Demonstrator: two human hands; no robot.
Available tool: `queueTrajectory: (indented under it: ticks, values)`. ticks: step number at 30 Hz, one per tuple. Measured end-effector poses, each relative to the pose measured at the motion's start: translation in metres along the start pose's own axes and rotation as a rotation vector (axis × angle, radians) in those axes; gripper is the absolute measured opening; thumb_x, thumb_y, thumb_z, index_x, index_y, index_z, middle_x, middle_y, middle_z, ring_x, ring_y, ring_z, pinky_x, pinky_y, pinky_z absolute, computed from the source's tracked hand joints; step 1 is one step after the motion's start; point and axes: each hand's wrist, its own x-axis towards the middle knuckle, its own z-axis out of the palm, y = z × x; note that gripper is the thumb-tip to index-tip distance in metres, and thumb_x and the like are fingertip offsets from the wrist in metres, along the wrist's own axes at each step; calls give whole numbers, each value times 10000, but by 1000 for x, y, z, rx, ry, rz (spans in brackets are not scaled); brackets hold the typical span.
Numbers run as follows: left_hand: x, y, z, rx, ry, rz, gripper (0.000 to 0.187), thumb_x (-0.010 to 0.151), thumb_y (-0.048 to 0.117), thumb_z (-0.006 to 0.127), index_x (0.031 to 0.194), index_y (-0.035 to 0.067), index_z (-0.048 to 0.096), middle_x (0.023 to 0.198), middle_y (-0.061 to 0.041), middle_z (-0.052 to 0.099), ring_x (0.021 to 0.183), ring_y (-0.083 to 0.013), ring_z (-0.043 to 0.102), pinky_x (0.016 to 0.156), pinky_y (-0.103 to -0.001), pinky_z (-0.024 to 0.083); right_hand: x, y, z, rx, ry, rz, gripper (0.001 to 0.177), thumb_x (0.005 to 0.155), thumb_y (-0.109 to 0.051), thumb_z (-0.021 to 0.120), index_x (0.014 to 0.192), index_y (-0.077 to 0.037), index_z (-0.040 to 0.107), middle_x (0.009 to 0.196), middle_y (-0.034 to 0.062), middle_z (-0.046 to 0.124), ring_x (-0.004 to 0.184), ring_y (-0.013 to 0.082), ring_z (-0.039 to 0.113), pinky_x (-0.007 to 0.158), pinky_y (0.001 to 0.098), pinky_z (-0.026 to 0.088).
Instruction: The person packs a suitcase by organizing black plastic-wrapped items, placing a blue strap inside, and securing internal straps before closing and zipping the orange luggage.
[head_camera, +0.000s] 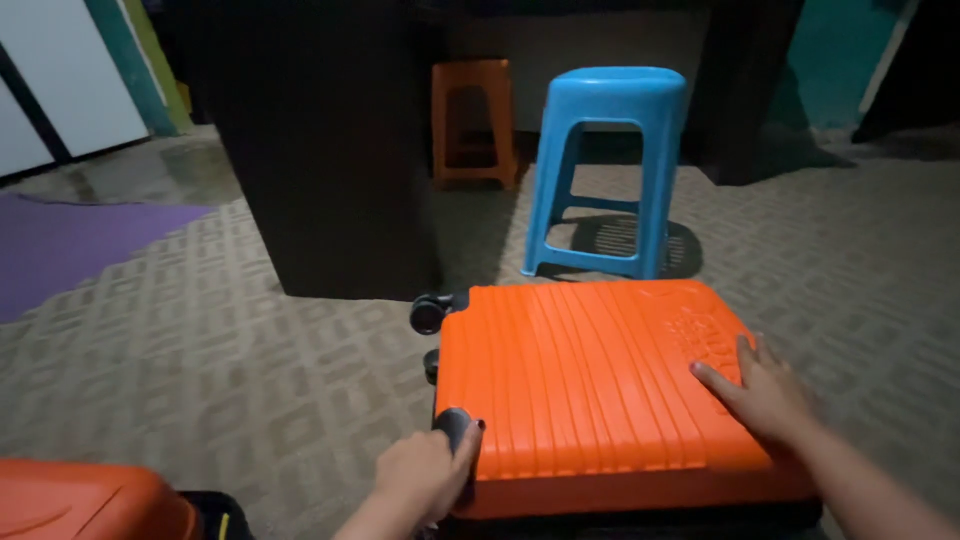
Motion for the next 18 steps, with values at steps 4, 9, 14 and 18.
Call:
queueTrajectory:
  ticks: [4, 9, 14, 18]
  values:
    - [41, -37, 8, -188, -147, -22, 834, 988, 682, 253, 1009, 21, 762, 1089, -265, 719, 1102, -447, 664, 999, -511, 504, 19, -5, 15, -63, -113, 95, 1107, 793, -833, 506, 1619, -146, 237, 1719, 121, 127, 1536, 360, 207, 1180, 642, 191]
    - [122, -109, 66, -448, -161, -76, 624, 957, 532, 437, 1167, 16, 718, 1213, -263, 689, 1223, -401, 628, 1068, -443, 479, 28, -90, 31, -248, -194, 114, 975, 873, -784, 415, 1621, -208, 169, 1730, 103, -5, 1590, 266, -13, 1132, 741, -4]
    - [206, -154, 144, -590, 18, 79, 518, 890, 188, 569, 1378, 18, 600, 1362, -228, 636, 1315, -347, 590, 1089, -392, 465, 16, -245, 38, -283, -334, -149, 935, 895, -823, 340, 1637, -286, 151, 1730, 84, -37, 1597, 253, -36, 1182, 707, -47]
    - [264, -146, 192, -777, 164, 200, 612, 758, 31, 533, 1367, 6, 595, 1314, -243, 651, 1271, -364, 617, 1067, -398, 478, 36, -308, 78, -202, -323, -344, 948, 873, -831, 362, 1634, -306, 155, 1711, 123, -48, 1572, 293, -19, 1169, 700, -33]
